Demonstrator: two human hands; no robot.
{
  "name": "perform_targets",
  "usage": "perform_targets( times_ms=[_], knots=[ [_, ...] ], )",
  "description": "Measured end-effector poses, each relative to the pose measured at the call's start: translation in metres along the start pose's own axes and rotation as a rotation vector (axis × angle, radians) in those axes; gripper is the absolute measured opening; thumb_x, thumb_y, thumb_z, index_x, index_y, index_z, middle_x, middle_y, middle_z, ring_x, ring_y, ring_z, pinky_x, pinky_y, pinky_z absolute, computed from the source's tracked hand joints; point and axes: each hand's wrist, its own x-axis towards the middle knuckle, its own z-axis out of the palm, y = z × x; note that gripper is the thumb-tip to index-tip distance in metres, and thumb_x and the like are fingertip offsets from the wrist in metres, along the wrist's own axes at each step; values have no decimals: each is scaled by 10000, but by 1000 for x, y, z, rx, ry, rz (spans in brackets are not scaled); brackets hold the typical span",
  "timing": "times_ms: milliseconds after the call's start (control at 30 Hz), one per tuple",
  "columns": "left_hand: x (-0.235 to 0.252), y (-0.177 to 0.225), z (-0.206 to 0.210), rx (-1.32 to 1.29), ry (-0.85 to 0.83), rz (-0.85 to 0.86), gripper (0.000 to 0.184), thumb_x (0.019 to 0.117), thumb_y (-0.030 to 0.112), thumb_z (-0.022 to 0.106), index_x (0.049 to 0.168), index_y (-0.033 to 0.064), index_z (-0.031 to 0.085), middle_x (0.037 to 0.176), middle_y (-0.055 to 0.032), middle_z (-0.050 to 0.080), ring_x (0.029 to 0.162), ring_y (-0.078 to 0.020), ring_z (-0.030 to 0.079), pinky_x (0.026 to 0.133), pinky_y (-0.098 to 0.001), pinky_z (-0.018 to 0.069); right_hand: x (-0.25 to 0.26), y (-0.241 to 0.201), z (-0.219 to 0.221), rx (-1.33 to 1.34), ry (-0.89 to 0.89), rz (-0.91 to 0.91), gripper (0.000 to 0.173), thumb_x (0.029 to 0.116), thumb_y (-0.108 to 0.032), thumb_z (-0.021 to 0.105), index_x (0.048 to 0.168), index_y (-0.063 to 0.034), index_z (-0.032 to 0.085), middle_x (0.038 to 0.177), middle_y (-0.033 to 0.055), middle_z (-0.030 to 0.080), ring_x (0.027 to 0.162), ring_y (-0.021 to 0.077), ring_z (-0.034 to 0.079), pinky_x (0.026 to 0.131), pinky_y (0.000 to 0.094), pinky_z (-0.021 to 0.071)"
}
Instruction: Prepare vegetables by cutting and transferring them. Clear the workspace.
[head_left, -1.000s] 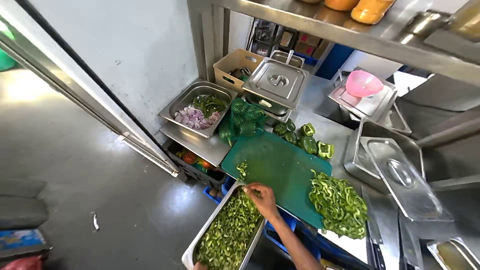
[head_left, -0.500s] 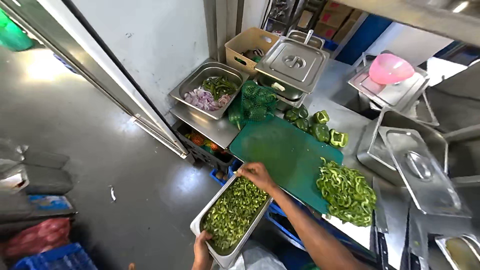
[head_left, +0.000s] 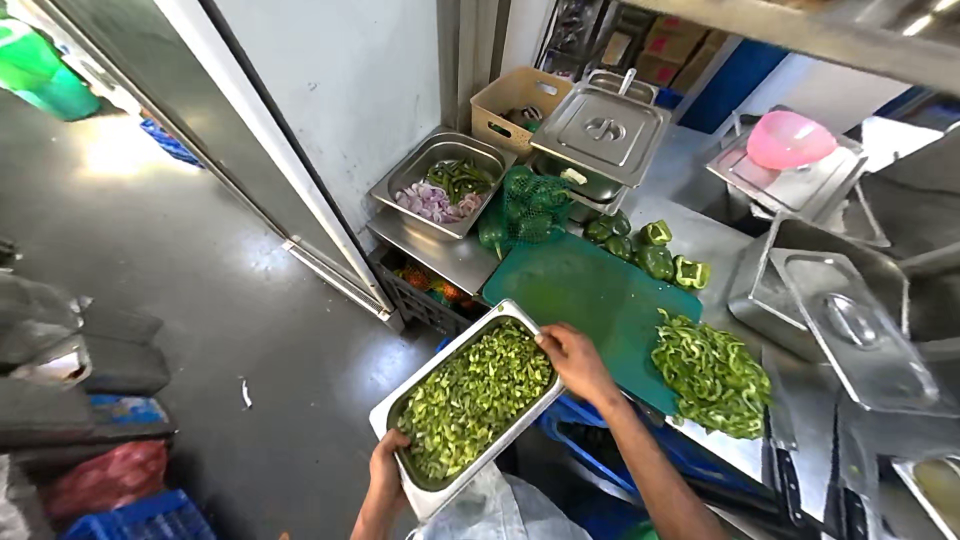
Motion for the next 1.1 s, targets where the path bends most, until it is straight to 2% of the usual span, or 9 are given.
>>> perform_targets(
  times_ms=[100,200,400,533,700,800,900,1000,1100],
  knots=[
    [12,38,56,184,-145,25,310,978,124,484,1231,-40,558,958,-132,729,849,-197,736,742,-397,637,6,33,-18,112,203,116,301,1076,-273,570,1177,-24,707,1068,171,718,984,300,695,899,556,560],
    [50,50,113,316,-308,24,485,1100,344,448,1434,-2,506,1271,-174,672,1136,-229,678,966,-437,578,11,76,-33,238,381,200,348,1072,-322,578,1204,-25,702,1099,191,716,1003,317,688,897,578,549],
    [128,3,202,574,-164,98,667,997,484,641,1428,-15,541,1425,-338,502,1315,-474,498,1067,-638,433,38,130,-62,-94,686,290,312,1066,-316,582,1196,-76,733,1176,204,686,1109,387,653,959,621,518],
    [124,-9,221,461,-231,228,607,1065,480,500,1468,27,522,1431,-294,508,1298,-407,526,1062,-591,458,23,64,-37,-395,784,36,468,1029,-391,605,1434,-155,606,1495,190,512,1358,444,483,1075,676,421],
    [122,-19,208,325,-288,293,481,1109,361,433,1386,-8,568,1284,-215,647,1169,-274,646,1015,-470,537,50,16,39,-454,215,-450,256,954,-402,714,1185,-303,760,1383,-58,642,1425,191,482,1243,681,203],
    [122,-18,194,320,-311,313,454,1097,272,472,1452,-10,502,1322,-213,626,1167,-257,646,1001,-445,550,67,30,24,-432,198,-430,140,974,-324,698,1045,-243,788,1233,-65,691,1304,171,562,1228,637,268],
    [111,-5,173,411,-293,279,471,1085,270,499,1485,23,471,1292,-177,628,971,-192,643,810,-371,551,57,57,-7,-370,327,-343,85,950,-230,728,997,-200,793,1185,-24,712,1209,194,622,1147,564,413],
    [105,3,160,473,-309,213,455,1075,274,531,1462,36,497,1083,-148,648,697,-165,588,601,-325,513,44,58,-4,-263,392,-225,197,986,-223,683,1147,-161,780,1297,15,694,1260,207,614,1119,459,484],
    [100,3,161,491,-354,160,392,1069,243,559,1382,7,565,1040,-150,671,686,-175,628,580,-328,544,25,34,41,-272,212,-186,333,1057,-290,555,1327,-160,701,1511,35,569,1487,242,423,1251,480,326]
  ],
)
